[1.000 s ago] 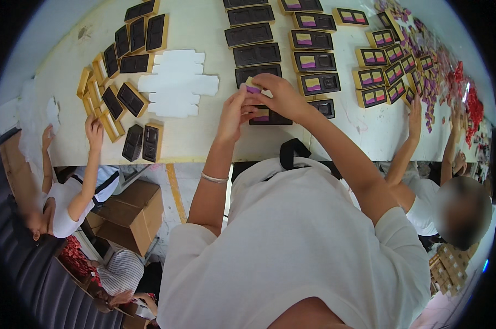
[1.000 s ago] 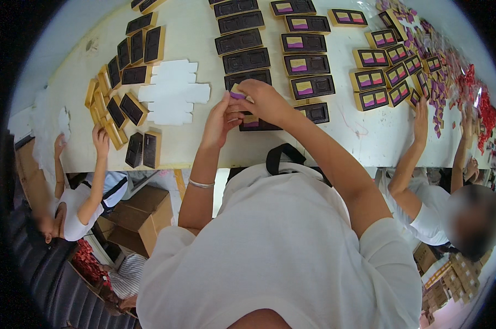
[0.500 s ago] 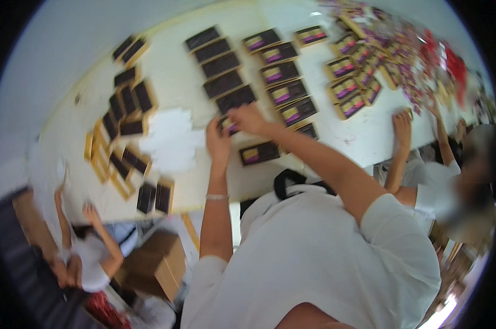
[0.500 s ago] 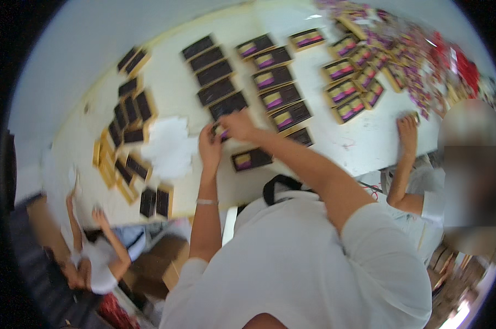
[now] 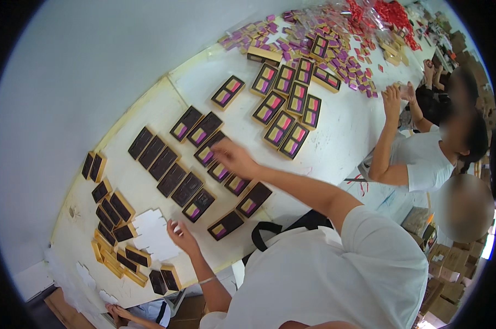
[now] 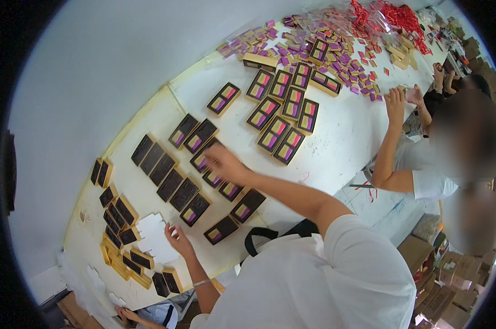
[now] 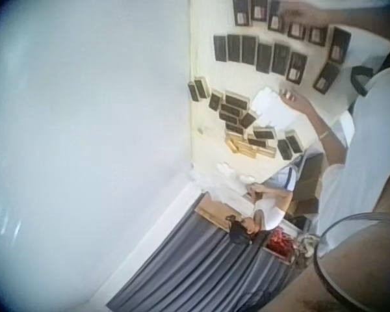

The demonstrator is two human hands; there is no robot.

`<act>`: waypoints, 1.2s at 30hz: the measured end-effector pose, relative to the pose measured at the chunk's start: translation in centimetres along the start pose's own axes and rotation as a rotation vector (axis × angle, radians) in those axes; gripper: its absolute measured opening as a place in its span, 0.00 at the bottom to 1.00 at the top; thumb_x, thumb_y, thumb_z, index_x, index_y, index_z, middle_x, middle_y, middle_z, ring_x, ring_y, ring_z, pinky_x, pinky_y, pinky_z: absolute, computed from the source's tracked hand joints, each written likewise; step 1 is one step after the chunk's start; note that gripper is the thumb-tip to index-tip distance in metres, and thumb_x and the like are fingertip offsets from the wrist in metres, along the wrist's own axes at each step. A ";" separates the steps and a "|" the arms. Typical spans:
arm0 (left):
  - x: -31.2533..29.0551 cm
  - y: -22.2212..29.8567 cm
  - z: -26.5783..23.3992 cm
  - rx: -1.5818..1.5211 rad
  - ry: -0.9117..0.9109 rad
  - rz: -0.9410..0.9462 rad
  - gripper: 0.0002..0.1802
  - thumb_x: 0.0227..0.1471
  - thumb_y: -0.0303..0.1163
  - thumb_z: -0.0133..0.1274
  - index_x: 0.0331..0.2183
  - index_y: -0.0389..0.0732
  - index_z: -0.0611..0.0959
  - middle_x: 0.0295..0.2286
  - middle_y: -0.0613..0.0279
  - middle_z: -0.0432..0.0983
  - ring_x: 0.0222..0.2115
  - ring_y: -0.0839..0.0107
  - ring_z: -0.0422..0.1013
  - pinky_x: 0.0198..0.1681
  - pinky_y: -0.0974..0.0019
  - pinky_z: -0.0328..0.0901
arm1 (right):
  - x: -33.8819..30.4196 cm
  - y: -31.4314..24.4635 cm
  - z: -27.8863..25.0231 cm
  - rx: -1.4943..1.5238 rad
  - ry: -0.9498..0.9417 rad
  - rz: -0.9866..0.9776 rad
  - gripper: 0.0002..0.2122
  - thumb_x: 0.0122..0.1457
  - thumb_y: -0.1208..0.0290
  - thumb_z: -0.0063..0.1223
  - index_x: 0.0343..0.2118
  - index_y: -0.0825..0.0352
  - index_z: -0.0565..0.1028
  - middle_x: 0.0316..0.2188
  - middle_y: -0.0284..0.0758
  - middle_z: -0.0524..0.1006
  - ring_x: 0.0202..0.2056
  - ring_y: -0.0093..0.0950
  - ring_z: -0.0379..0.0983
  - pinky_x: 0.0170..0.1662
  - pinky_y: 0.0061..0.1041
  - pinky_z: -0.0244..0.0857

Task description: The person places small pink and gold rectangular inserts into black rectangular trays on a white table. They repeatedly pick up inserts, position them into the trays, and move completed units aside. Other workers are visible in the background performing similar assembly tasks.

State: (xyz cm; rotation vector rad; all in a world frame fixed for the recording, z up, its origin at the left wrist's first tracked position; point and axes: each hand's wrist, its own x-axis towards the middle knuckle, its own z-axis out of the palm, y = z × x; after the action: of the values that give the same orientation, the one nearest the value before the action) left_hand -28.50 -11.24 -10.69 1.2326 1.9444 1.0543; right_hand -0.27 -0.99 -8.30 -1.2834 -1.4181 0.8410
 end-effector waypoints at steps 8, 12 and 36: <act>-0.2 22.9 16.7 -0.547 -0.570 -0.084 0.18 0.55 0.34 0.44 0.46 0.38 0.70 0.38 0.57 0.71 0.33 0.75 0.68 0.35 0.72 0.64 | 14.0 11.1 -24.9 -0.503 0.394 -0.047 0.11 0.48 0.74 0.52 0.36 0.69 0.72 0.32 0.41 0.70 0.34 0.39 0.68 0.38 0.30 0.62; 5.5 33.3 32.2 -1.114 -1.089 -0.562 0.25 0.55 0.35 0.42 0.52 0.36 0.60 0.45 0.52 0.61 0.46 0.61 0.61 0.47 0.60 0.62 | 20.0 15.8 -30.5 -0.668 0.267 -0.031 0.13 0.47 0.74 0.50 0.37 0.69 0.72 0.35 0.43 0.71 0.38 0.40 0.68 0.41 0.34 0.62; 16.5 36.9 57.9 -0.968 -0.855 -0.830 0.20 0.55 0.50 0.35 0.40 0.46 0.68 0.41 0.55 0.65 0.44 0.58 0.62 0.46 0.47 0.57 | 31.3 20.5 -31.2 -0.009 0.113 0.242 0.16 0.50 0.59 0.49 0.28 0.71 0.71 0.26 0.42 0.68 0.35 0.38 0.66 0.36 0.31 0.61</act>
State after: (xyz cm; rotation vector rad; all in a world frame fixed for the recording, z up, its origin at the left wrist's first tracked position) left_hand 28.22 30.82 -9.27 0.1713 0.8669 0.6616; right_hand 37.46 29.55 -12.85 -1.5064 -1.1944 0.9067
